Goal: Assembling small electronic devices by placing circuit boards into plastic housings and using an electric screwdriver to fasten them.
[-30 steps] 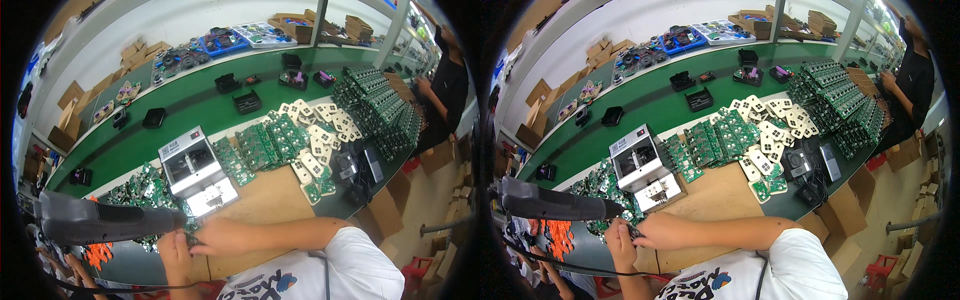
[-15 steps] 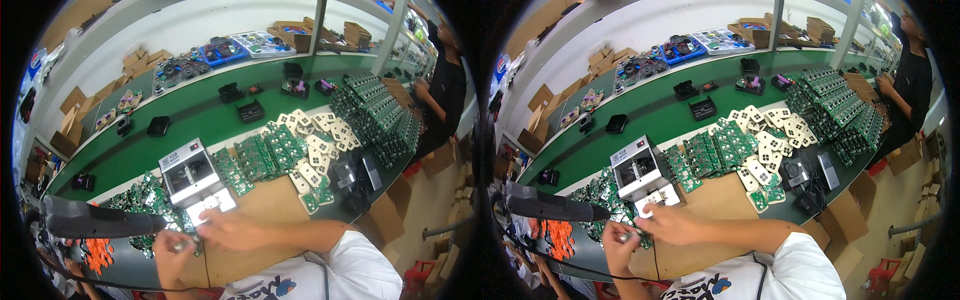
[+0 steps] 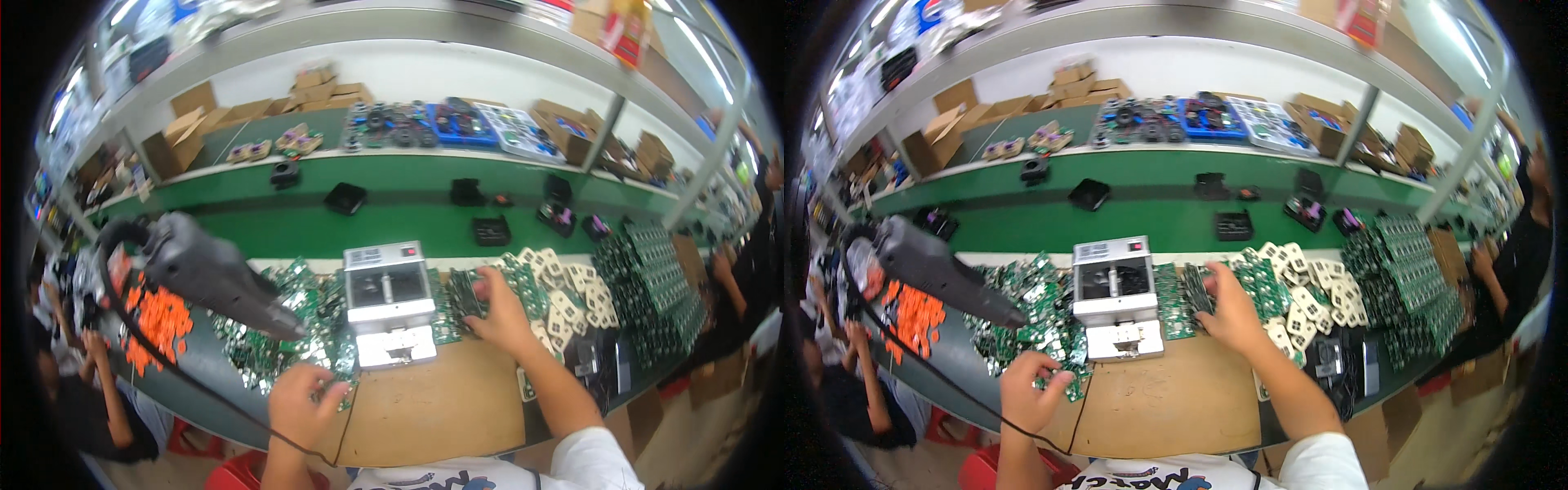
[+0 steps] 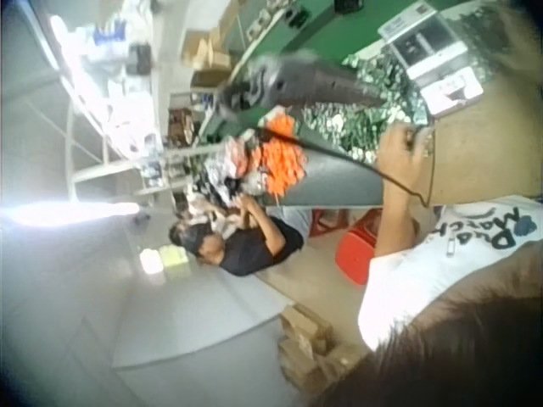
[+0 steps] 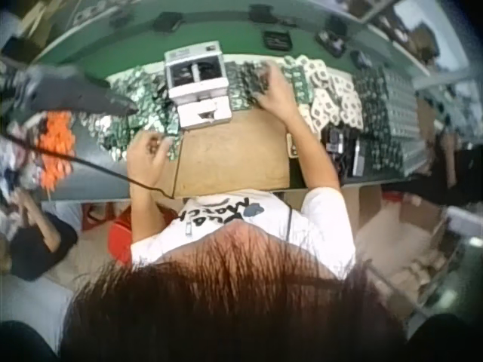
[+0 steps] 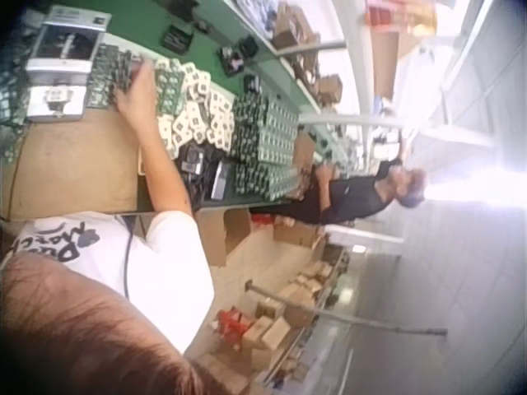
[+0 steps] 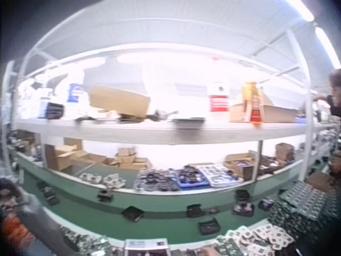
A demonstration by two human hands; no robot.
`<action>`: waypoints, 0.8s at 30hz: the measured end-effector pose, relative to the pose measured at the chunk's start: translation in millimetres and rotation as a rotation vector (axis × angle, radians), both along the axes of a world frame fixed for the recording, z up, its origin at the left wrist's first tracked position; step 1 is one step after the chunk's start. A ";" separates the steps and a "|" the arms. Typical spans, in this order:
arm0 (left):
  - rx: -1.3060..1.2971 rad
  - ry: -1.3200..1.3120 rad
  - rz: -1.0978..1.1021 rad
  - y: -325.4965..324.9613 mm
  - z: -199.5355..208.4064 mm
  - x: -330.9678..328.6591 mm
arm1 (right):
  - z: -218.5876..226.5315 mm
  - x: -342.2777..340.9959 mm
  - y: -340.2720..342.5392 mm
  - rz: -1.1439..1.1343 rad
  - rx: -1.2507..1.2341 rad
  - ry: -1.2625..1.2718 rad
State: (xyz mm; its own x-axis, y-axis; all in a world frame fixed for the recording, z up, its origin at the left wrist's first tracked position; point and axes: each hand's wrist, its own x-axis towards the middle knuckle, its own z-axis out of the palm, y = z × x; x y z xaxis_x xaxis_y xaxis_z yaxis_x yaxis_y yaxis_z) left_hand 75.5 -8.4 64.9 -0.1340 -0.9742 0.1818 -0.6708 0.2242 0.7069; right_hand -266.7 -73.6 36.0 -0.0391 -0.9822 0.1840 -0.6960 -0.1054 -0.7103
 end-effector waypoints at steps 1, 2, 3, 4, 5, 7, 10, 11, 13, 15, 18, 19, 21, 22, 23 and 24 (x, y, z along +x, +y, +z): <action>0.007 0.008 0.048 -0.4 -4.8 -3.6 | -7.7 3.5 6.9 -0.022 -0.015 -0.098; -0.056 0.033 -0.118 -3.5 -15.3 -5.5 | -13.1 8.6 15.5 -0.046 -0.022 -0.196; -0.116 0.054 -0.287 -5.3 -22.6 -7.4 | -18.2 15.8 24.7 -0.070 -0.107 -0.262; -0.180 0.074 -0.330 -7.0 -22.6 -14.2 | -19.0 21.6 36.8 -0.101 -0.193 -0.327; -0.244 0.081 -0.356 -8.4 -21.5 -22.0 | -19.4 29.3 51.4 -0.102 -0.222 -0.373; -0.441 0.182 -0.294 2.9 -8.0 -37.1 | -3.1 57.4 87.0 0.024 -0.214 -0.484; -0.425 0.088 -0.376 -2.7 0.3 -67.2 | -8.0 85.0 125.3 0.020 -0.196 -0.609; -0.420 0.064 -0.345 4.5 -2.3 -72.0 | -13.5 92.4 124.1 0.079 -0.175 -0.628; -0.409 0.131 -0.282 6.8 -13.5 -66.9 | -20.6 110.2 118.2 -0.005 -0.167 -0.577; -0.432 0.157 -0.205 5.5 -10.5 -55.2 | -18.3 122.7 112.1 0.114 -0.001 -0.672; -0.511 0.134 -0.113 2.4 -21.0 -34.5 | -22.8 119.0 109.9 0.349 0.201 -0.535; -0.490 0.129 -0.160 2.3 -23.1 -31.4 | -25.3 116.8 104.5 0.417 0.156 -0.375; -0.468 0.169 -0.211 -2.9 -29.9 -22.7 | -5.8 127.5 82.7 0.643 0.021 -0.026; -0.456 0.350 -0.280 -8.1 -30.2 -18.1 | -4.8 127.2 74.5 0.700 0.024 -0.034; -0.457 0.379 -0.352 -16.9 -34.4 -12.5 | -7.3 127.7 67.0 0.455 0.400 -0.291; -0.442 0.379 -0.390 -23.5 -31.1 -8.2 | -8.5 133.5 63.8 0.185 0.785 -0.509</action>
